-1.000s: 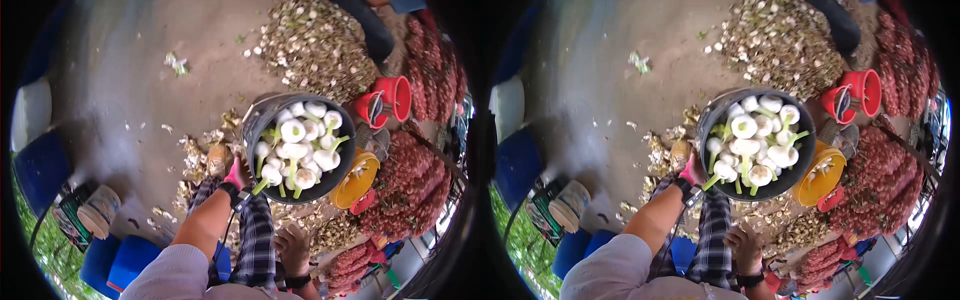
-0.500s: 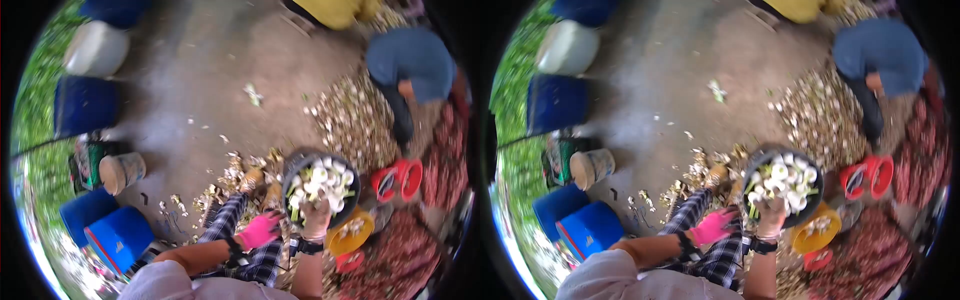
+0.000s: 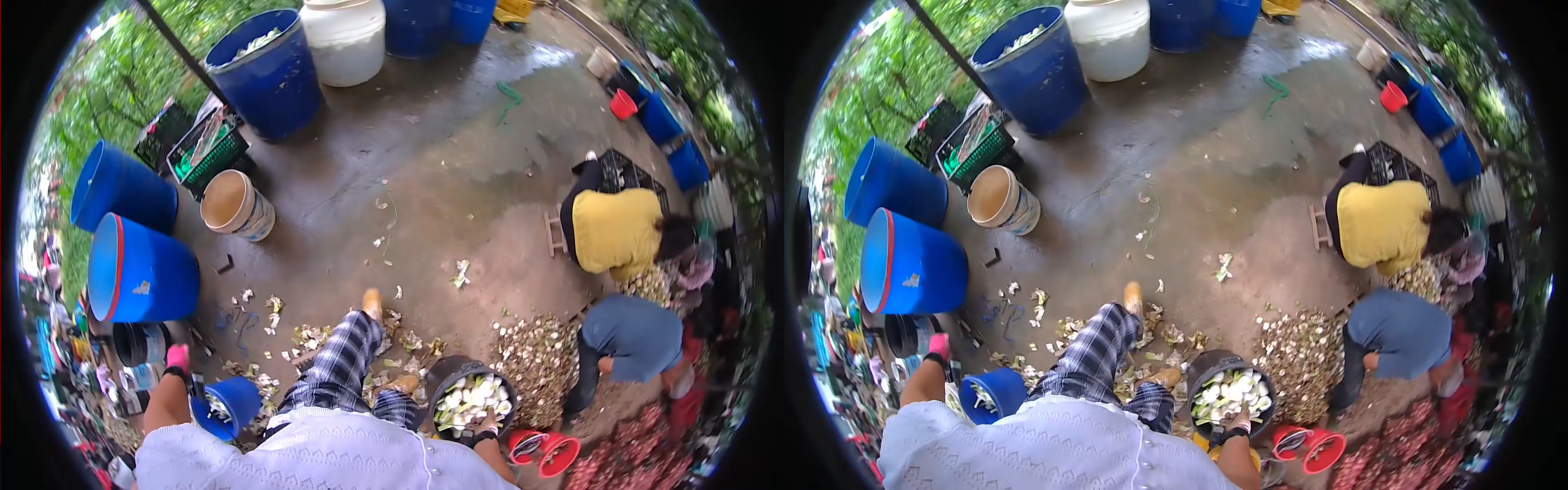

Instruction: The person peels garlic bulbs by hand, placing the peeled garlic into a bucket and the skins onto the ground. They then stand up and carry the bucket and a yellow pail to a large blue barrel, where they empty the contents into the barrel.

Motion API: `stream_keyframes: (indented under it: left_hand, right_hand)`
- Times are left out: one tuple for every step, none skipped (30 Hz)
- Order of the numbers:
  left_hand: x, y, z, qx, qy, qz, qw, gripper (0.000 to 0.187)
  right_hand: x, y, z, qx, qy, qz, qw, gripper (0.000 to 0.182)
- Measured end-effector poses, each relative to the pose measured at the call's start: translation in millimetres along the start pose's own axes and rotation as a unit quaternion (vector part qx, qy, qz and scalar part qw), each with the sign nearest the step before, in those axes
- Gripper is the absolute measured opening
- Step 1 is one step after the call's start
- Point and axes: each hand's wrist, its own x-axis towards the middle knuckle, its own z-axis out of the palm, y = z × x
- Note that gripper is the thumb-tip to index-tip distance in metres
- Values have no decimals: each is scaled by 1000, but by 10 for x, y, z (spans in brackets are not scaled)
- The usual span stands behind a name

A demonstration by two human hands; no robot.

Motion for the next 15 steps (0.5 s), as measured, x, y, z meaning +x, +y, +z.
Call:
stream_keyframes:
  left_hand:
    - [-282, 123, -126, 129, -74, 136, 980, 18]
    - [-249, -33, 269, 140, -63, 156, 976, 19]
    - [-352, 90, 306, 215, -131, 179, 951, 20]
    - [-181, -30, 707, 84, -149, 208, 963, 22]
    - [-15, 217, 799, 32, -224, 126, 966, 22]
    - [117, 452, 789, -14, -292, 36, 956, 22]
    - [284, 908, 398, -29, -281, 63, 957, 24]
    - [452, 1306, -43, -47, -271, 84, 958, 27]
    - [840, 1171, 246, -360, -318, 25, 877, 26]
    - [1253, 1119, 482, -634, -326, -34, 700, 25]
    - [1273, 1412, 133, -615, -269, -85, 737, 24]
    - [1186, 1779, -370, -590, -213, -137, 767, 23]
    - [1255, 1836, -328, -593, -221, -139, 762, 23]
    - [1289, 1869, -249, -611, -220, -116, 751, 23]
    - [1295, 1862, -164, -628, -217, -94, 741, 23]
  right_hand:
    - [82, -23, 84, -15, 18, 4, 1000, 37]
    - [158, 9, 112, -28, 39, 12, 999, 38]
    - [72, 10, 118, -103, -20, -35, 994, 40]
    - [41, -47, 182, -105, -25, 29, 994, 41]
    - [64, -103, 247, -90, -35, 38, 995, 40]
    - [53, -121, 396, -74, -50, 51, 995, 39]
    - [-75, -198, 617, -74, -32, 46, 996, 37]
    - [-262, -335, 933, -78, -17, 40, 996, 36]
    - [-525, -469, 1209, -94, -21, 22, 995, 39]
    - [-753, -587, 1471, -104, -26, 2, 994, 42]
    - [-883, -702, 1699, -85, -46, 15, 995, 40]
    - [-1075, -828, 1954, -103, -51, 24, 993, 37]
    - [-1312, -902, 2212, -91, -68, 8, 994, 35]
    - [-1489, -965, 2431, -80, -87, -6, 993, 33]
    - [-1581, -1011, 2586, -73, -112, 19, 991, 31]
